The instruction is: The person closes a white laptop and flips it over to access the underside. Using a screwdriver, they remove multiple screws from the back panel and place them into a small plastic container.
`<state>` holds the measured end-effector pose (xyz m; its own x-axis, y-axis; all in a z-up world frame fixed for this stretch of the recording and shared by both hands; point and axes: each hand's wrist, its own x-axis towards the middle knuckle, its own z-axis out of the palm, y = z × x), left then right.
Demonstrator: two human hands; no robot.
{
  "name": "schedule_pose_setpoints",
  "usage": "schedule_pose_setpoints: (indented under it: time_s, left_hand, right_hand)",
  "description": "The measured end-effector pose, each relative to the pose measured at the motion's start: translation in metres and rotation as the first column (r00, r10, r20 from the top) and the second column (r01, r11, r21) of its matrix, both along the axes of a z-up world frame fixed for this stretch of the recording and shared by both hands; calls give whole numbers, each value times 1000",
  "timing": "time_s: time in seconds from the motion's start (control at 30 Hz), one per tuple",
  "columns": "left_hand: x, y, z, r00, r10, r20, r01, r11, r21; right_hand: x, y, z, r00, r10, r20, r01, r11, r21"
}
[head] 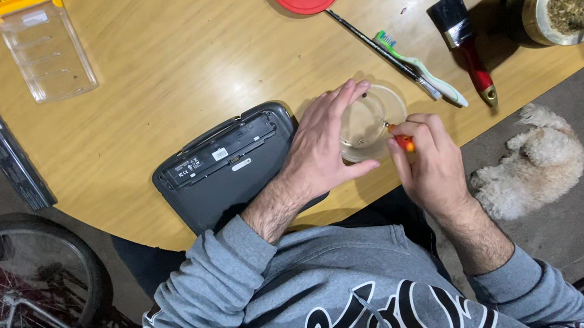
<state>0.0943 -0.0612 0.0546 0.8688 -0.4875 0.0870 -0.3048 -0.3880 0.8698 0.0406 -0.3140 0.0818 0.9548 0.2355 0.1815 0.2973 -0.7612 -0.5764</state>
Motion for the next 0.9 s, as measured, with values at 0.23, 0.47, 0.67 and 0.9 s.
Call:
schedule_pose_setpoints:
  time_s: [0.23, 0.47, 0.67, 0.9]
  left_hand:
    - [0, 4, -1, 1000, 8, 20, -8, 999, -38]
    - [-28, 107, 20, 967, 235, 101, -222, 967, -128]
    - [-127, 218, 1, 802, 594, 69, -592, 805, -43]
    - [-212, 225, 19, 768, 632, 104, -629, 774, -68]
  right_hand:
    - [-10, -14, -22, 996, -84, -13, 85, 987, 139]
    - [-26, -10, 9, 983, -121, -137, 180, 756, 629]
    - [-58, 44, 11, 961, 32, -274, 238, 408, 881]
    - [-82, 117, -20, 871, 361, -335, 220, 324, 920]
